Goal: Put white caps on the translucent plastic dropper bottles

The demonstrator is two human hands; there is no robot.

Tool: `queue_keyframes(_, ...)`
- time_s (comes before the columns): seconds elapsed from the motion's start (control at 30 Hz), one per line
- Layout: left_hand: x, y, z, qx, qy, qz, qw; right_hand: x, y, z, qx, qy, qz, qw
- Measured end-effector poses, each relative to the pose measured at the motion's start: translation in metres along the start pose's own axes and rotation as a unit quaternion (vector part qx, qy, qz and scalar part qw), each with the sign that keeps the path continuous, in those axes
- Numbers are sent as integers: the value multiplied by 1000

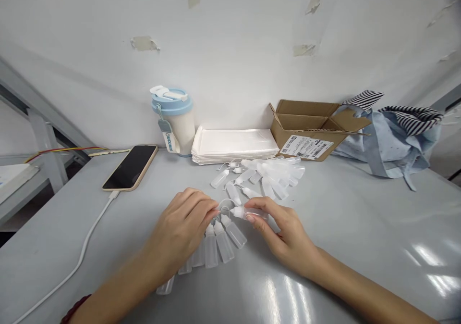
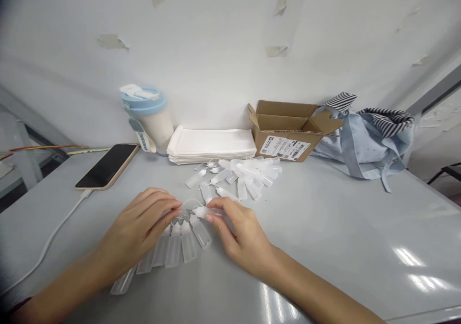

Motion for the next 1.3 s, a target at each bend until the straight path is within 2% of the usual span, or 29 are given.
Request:
queue_keyframes(0.13, -1, 1, -1, -63, -19, 19, 998, -1, 1, 1, 20, -9, 5, 1000)
queue_keyframes(0.3, -3, -1, -1, -122, -53, 16, 991, -1, 0, 2, 29, -8, 15, 999)
queue_keyframes(0.4, -1, -3, -3, -136, -47, 11, 989, -1, -1, 3, 34, -3, 24, 999)
queue_keyframes(0.97, 1, -6, -7, -140, -26, -2, 990, -2, 0, 4, 25, -3, 28, 999)
queue_keyframes(1.3, -6, 0, -10, -78, 38, -5, 996, -5, 1, 6, -2, -70, 15, 997)
Point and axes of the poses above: each hand's wrist, its own x-axis towards the middle knuckle, its own y-axis out of the palm, z = x × y, the point moved 4 cm from there along x, towards the middle knuckle, and after that the axes turned 4 degrees about -x, right-handed, at the moved point
